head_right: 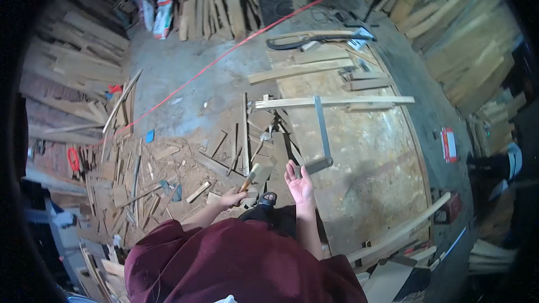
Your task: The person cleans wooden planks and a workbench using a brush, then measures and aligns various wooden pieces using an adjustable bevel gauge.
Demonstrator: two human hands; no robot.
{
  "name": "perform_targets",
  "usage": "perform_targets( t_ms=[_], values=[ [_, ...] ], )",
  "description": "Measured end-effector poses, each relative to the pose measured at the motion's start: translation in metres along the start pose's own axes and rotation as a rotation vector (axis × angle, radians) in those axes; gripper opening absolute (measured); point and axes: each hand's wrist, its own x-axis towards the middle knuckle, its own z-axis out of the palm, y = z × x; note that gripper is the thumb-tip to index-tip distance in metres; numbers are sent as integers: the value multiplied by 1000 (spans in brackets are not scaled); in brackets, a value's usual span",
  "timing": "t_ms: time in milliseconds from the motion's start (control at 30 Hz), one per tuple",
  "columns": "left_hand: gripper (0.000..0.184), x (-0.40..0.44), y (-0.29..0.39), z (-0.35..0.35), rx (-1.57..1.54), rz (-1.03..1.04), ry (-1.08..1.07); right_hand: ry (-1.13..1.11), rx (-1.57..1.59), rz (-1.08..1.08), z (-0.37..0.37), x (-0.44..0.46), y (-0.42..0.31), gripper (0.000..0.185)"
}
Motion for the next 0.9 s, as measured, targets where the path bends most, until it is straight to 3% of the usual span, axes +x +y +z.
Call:
perform_targets(
  t_ms=[100,300,500,567,600,867,900],
  values=[
    [26,-44,-21,-9,-160,40,245,-45,-168,130,30,30,20,33],
    [21,-132,-32,9,-487,91,640,-204,-312,363,109,63,81,17],
    [18,-186,-104,45,-829,430,1024,-388,-554,651,172,81,169,13],
    [19,-212,-117,67,-764,605,1065,-475,-593,734,181,81,209,15],
    [21,-229,-109,83,-770,611,1183,-529,-593,788,182,80,230,16],
    [22,-318,-144,155,-848,849,1566,-725,-529,1168,196,-40,376,12],
    [25,-332,-151,163,-807,761,1620,-736,-579,1202,196,-63,391,11]
  ],
)
